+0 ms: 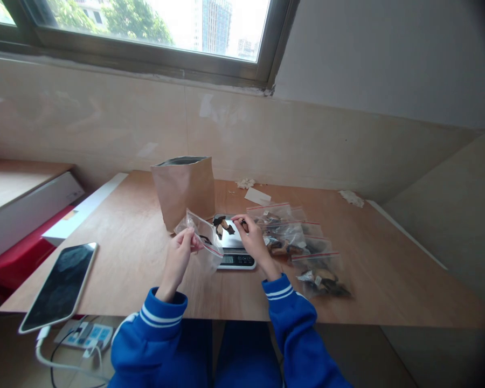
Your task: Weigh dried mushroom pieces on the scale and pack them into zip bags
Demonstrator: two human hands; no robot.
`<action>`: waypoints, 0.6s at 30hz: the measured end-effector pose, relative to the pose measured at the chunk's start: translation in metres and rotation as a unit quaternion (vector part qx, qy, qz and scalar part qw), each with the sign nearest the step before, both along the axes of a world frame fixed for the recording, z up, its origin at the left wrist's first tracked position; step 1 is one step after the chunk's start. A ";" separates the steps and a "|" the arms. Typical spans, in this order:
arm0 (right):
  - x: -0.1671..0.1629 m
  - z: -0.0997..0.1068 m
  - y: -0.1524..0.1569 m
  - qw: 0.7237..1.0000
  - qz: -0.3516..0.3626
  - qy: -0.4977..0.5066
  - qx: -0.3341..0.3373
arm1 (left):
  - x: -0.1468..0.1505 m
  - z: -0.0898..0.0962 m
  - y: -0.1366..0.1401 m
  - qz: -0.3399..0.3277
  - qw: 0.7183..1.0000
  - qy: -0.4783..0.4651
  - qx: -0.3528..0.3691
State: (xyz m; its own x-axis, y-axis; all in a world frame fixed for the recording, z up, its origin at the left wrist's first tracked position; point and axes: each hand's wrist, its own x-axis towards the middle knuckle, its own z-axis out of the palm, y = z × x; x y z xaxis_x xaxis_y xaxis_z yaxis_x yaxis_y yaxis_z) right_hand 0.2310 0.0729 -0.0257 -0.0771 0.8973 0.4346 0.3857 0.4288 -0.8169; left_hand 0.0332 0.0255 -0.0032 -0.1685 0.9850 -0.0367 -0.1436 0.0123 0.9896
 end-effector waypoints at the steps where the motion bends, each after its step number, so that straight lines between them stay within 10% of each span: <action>1: -0.007 0.012 -0.005 0.999 0.001 0.047 -0.018 | 0.001 0.000 0.000 -0.005 1.000 0.009 0.005; 5: -0.032 0.053 -0.021 0.977 0.087 0.164 -0.107 | 0.007 -0.004 0.001 -0.016 0.998 0.041 0.041; 9: -0.042 0.069 -0.022 0.981 0.098 0.053 -0.158 | 0.009 -0.008 0.000 -0.023 0.995 0.063 0.076; 18: -0.060 0.066 -0.013 0.992 0.027 -0.124 -0.025 | 0.010 -0.006 -0.004 -0.042 0.998 -0.004 0.046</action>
